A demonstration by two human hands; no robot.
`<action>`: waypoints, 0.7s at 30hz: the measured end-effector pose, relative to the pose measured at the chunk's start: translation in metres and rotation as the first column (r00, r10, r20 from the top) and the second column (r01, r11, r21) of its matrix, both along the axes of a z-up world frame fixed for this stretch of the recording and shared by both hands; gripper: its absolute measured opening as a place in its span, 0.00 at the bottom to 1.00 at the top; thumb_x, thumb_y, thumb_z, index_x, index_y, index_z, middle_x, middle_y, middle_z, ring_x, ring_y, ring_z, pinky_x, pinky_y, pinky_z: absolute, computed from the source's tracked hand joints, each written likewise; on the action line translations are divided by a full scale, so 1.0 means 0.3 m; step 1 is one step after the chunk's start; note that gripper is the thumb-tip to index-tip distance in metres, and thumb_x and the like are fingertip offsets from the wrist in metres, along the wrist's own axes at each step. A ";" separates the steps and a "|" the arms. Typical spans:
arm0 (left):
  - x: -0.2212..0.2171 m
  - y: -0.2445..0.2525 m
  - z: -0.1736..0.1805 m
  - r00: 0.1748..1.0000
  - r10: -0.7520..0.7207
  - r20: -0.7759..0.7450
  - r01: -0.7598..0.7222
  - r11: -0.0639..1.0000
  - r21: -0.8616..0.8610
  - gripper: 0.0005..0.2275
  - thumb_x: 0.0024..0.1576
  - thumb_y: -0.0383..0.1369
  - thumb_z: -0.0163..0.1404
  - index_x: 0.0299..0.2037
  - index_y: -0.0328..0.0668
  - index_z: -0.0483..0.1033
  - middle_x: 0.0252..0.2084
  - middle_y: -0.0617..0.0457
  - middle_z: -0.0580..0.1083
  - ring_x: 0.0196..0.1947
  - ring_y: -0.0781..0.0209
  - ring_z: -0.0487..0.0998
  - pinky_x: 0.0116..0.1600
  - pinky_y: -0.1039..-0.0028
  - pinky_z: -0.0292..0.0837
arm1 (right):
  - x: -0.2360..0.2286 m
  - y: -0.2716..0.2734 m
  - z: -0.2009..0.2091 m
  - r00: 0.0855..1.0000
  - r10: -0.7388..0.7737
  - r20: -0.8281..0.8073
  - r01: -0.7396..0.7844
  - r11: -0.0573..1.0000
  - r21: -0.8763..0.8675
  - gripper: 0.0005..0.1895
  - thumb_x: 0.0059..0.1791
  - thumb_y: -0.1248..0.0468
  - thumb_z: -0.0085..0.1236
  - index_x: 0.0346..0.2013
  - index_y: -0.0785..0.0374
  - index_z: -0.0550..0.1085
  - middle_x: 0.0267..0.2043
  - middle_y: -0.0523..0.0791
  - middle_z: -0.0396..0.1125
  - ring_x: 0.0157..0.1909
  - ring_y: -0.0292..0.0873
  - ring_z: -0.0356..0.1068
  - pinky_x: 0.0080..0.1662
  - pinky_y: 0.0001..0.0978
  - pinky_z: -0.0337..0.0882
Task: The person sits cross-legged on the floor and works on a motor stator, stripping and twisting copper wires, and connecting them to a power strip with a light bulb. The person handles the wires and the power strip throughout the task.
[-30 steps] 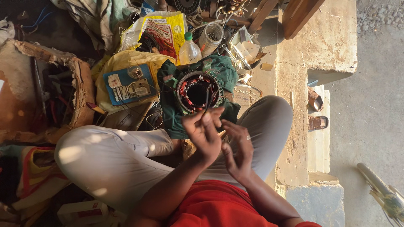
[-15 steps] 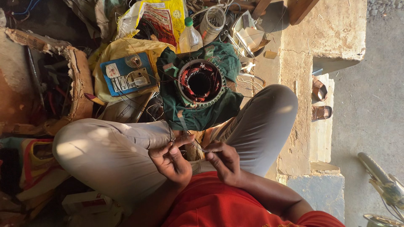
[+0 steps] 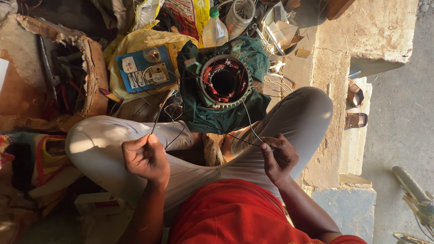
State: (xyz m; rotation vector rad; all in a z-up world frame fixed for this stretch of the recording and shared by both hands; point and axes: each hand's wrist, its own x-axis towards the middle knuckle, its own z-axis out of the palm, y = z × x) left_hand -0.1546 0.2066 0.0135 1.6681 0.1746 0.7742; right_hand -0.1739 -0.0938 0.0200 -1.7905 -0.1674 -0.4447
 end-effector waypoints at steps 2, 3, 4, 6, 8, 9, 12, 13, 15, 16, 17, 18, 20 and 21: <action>0.000 0.016 -0.015 0.999 -0.052 -0.013 0.052 0.998 -0.025 0.05 0.66 0.20 0.51 0.44 0.33 0.67 0.32 0.54 0.71 0.27 0.75 0.68 0.30 0.86 0.62 | 0.004 -0.005 -0.009 0.999 0.037 0.040 -0.036 0.999 -0.036 0.03 0.56 0.72 0.58 0.45 0.67 0.75 0.36 0.46 0.71 0.35 0.34 0.67 0.37 0.26 0.64; 0.002 0.021 -0.024 0.996 -0.082 -0.020 0.082 0.996 -0.040 0.05 0.67 0.20 0.51 0.44 0.33 0.67 0.33 0.54 0.72 0.30 0.75 0.69 0.32 0.86 0.64 | 0.000 -0.009 -0.016 0.999 0.027 0.020 -0.026 0.999 -0.046 0.05 0.56 0.72 0.57 0.46 0.68 0.76 0.34 0.44 0.70 0.33 0.33 0.66 0.36 0.25 0.62; 0.006 0.026 -0.030 0.994 -0.090 -0.058 0.088 0.995 -0.038 0.05 0.67 0.20 0.52 0.44 0.33 0.67 0.34 0.53 0.72 0.30 0.75 0.69 0.34 0.85 0.65 | -0.003 -0.012 -0.027 1.000 0.017 0.001 -0.017 0.998 -0.057 0.07 0.55 0.72 0.56 0.48 0.69 0.76 0.32 0.42 0.69 0.31 0.31 0.65 0.34 0.24 0.61; 0.020 0.031 -0.035 0.985 -0.104 -0.136 0.100 0.994 -0.035 0.05 0.67 0.19 0.52 0.44 0.31 0.68 0.35 0.53 0.73 0.30 0.75 0.70 0.40 0.82 0.67 | -0.008 -0.024 -0.045 1.000 0.001 -0.030 -0.005 0.994 -0.114 0.10 0.54 0.73 0.56 0.49 0.70 0.77 0.28 0.40 0.66 0.28 0.31 0.62 0.32 0.23 0.59; 0.050 0.035 -0.028 0.964 -0.135 -0.229 0.096 0.980 -0.174 0.04 0.65 0.20 0.53 0.42 0.32 0.69 0.32 0.55 0.72 0.27 0.76 0.68 0.33 0.84 0.64 | -0.014 -0.035 -0.057 0.999 -0.009 -0.052 -0.002 0.979 -0.206 0.11 0.52 0.74 0.58 0.50 0.69 0.79 0.24 0.39 0.61 0.26 0.31 0.57 0.32 0.25 0.56; 0.063 0.039 -0.019 0.949 -0.154 -0.273 0.087 0.966 -0.242 0.04 0.65 0.21 0.53 0.41 0.33 0.69 0.30 0.56 0.71 0.25 0.76 0.67 0.30 0.84 0.62 | -0.015 -0.036 -0.063 0.999 -0.004 -0.035 -0.004 0.975 -0.223 0.11 0.52 0.73 0.60 0.49 0.68 0.79 0.26 0.40 0.63 0.27 0.31 0.59 0.31 0.24 0.58; 0.080 0.061 0.019 0.863 -0.151 -0.482 0.048 0.974 -0.219 0.03 0.66 0.23 0.52 0.42 0.35 0.71 0.27 0.57 0.69 0.23 0.76 0.67 0.30 0.84 0.62 | -0.001 -0.037 -0.074 1.000 -0.006 -0.007 0.004 0.964 -0.267 0.11 0.51 0.72 0.64 0.48 0.65 0.79 0.28 0.42 0.67 0.27 0.30 0.62 0.29 0.23 0.60; 0.097 0.057 0.017 0.883 -0.159 -0.441 0.065 0.973 -0.221 0.03 0.66 0.23 0.53 0.41 0.35 0.71 0.27 0.57 0.69 0.23 0.75 0.67 0.30 0.83 0.62 | 0.008 -0.039 -0.079 1.000 -0.020 -0.014 0.015 0.960 -0.278 0.10 0.50 0.72 0.64 0.47 0.65 0.79 0.27 0.42 0.67 0.26 0.30 0.61 0.28 0.23 0.60; 0.129 0.051 0.004 0.917 -0.178 -0.358 0.101 0.970 -0.222 0.05 0.65 0.23 0.54 0.39 0.34 0.70 0.27 0.57 0.69 0.23 0.75 0.66 0.29 0.83 0.60 | 0.020 -0.047 -0.084 0.998 -0.045 -0.053 0.027 0.953 -0.303 0.09 0.50 0.73 0.64 0.46 0.65 0.79 0.27 0.42 0.68 0.26 0.29 0.62 0.28 0.23 0.60; 0.130 0.054 0.002 0.906 -0.196 -0.374 0.113 0.966 -0.233 0.05 0.65 0.23 0.54 0.40 0.35 0.70 0.27 0.58 0.70 0.23 0.75 0.66 0.29 0.83 0.60 | 0.026 -0.052 -0.088 0.995 -0.057 -0.085 0.027 0.948 -0.316 0.08 0.51 0.73 0.63 0.45 0.66 0.79 0.27 0.42 0.68 0.26 0.29 0.63 0.28 0.23 0.61; 0.126 0.055 0.002 0.896 -0.214 -0.390 0.123 0.962 -0.244 0.04 0.65 0.23 0.53 0.40 0.35 0.70 0.27 0.58 0.70 0.23 0.75 0.67 0.29 0.83 0.61 | 0.032 -0.057 -0.091 0.991 -0.067 -0.118 0.025 0.944 -0.330 0.08 0.51 0.73 0.63 0.45 0.66 0.79 0.27 0.42 0.68 0.26 0.29 0.64 0.28 0.23 0.62; 0.123 0.054 0.000 0.884 -0.231 -0.406 0.133 0.958 -0.256 0.04 0.65 0.23 0.53 0.40 0.35 0.70 0.27 0.58 0.70 0.23 0.75 0.67 0.29 0.83 0.62 | 0.038 -0.062 -0.094 0.990 -0.075 -0.118 0.033 0.947 -0.320 0.07 0.52 0.73 0.62 0.44 0.66 0.78 0.28 0.43 0.68 0.27 0.30 0.64 0.29 0.23 0.61; 0.119 0.055 -0.003 0.903 -0.288 -0.318 0.158 0.913 -0.377 0.05 0.64 0.23 0.53 0.39 0.36 0.69 0.26 0.58 0.69 0.22 0.75 0.67 0.28 0.82 0.62 | 0.053 -0.062 -0.102 0.990 -0.082 -0.117 0.044 0.955 -0.294 0.06 0.52 0.73 0.61 0.44 0.67 0.78 0.29 0.44 0.69 0.28 0.32 0.64 0.31 0.24 0.61; 0.115 0.058 -0.005 0.913 -0.305 -0.270 0.168 0.885 -0.434 0.05 0.64 0.23 0.53 0.39 0.36 0.69 0.25 0.58 0.69 0.21 0.75 0.67 0.27 0.82 0.62 | 0.062 -0.065 -0.102 0.992 -0.076 -0.102 0.042 0.953 -0.301 0.05 0.53 0.73 0.60 0.44 0.68 0.77 0.31 0.45 0.69 0.29 0.32 0.65 0.33 0.24 0.63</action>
